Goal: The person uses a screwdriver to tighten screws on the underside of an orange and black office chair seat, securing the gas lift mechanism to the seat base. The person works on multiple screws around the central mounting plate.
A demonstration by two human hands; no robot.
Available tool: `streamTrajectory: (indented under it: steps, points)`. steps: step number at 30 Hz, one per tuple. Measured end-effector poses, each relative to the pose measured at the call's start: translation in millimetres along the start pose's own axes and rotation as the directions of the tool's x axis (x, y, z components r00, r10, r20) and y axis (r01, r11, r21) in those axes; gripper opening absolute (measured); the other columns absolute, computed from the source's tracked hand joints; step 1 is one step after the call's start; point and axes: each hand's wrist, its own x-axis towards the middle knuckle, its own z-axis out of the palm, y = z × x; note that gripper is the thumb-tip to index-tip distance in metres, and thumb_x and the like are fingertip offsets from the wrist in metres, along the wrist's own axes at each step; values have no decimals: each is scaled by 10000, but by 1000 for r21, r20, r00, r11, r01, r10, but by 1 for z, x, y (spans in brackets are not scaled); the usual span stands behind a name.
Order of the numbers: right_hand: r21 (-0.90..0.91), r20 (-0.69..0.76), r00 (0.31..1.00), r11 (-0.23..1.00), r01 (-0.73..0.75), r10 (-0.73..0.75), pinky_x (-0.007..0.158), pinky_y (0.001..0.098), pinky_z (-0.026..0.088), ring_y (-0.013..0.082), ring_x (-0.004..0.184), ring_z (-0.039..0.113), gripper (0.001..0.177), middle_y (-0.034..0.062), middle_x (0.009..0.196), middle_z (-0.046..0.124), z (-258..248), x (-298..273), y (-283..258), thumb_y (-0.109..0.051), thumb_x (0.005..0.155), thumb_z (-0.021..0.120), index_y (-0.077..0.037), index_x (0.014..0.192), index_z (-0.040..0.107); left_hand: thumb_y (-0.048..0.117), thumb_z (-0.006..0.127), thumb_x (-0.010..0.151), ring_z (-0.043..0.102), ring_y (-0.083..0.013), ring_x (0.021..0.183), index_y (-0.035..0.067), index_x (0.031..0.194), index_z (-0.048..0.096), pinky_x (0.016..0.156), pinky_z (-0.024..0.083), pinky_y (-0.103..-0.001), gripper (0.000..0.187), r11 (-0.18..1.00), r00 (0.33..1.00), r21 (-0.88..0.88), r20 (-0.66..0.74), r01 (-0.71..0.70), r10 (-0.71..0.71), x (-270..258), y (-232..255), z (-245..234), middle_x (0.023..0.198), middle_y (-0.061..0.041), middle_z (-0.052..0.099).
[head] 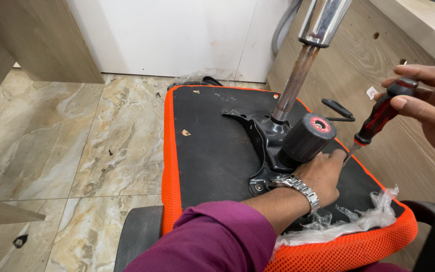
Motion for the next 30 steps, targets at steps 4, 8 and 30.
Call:
streamTrajectory:
  steps: [4,8,30]
  points:
    - [-18,21,1000,1000,-3,3,975,558,599,379,1187,660,432,233,1286,592,5,1,-11,34,930,537,-11,1359,510,7,700,768,659,-426,1063,21,1178,548,870,556,-518,438,999,998,18,40,40,-41,1,2,-1,1012,-246,696]
    - [-49,-36,999,999,14,-16,948,527,603,332,1161,675,341,196,1237,601,3,-1,-5,-7,956,560,-27,1293,515,8,693,784,662,-428,1069,6,1182,540,879,556,-514,426,998,998,59,54,29,-33,2,2,-1,990,-243,715]
    - [53,117,992,998,35,-41,1001,495,604,304,1219,656,311,132,1264,594,-4,17,9,-75,949,573,-78,1259,545,-10,644,835,704,-446,1023,-17,1203,524,845,585,-517,387,996,994,-54,80,75,-71,-2,3,-16,1065,-289,691]
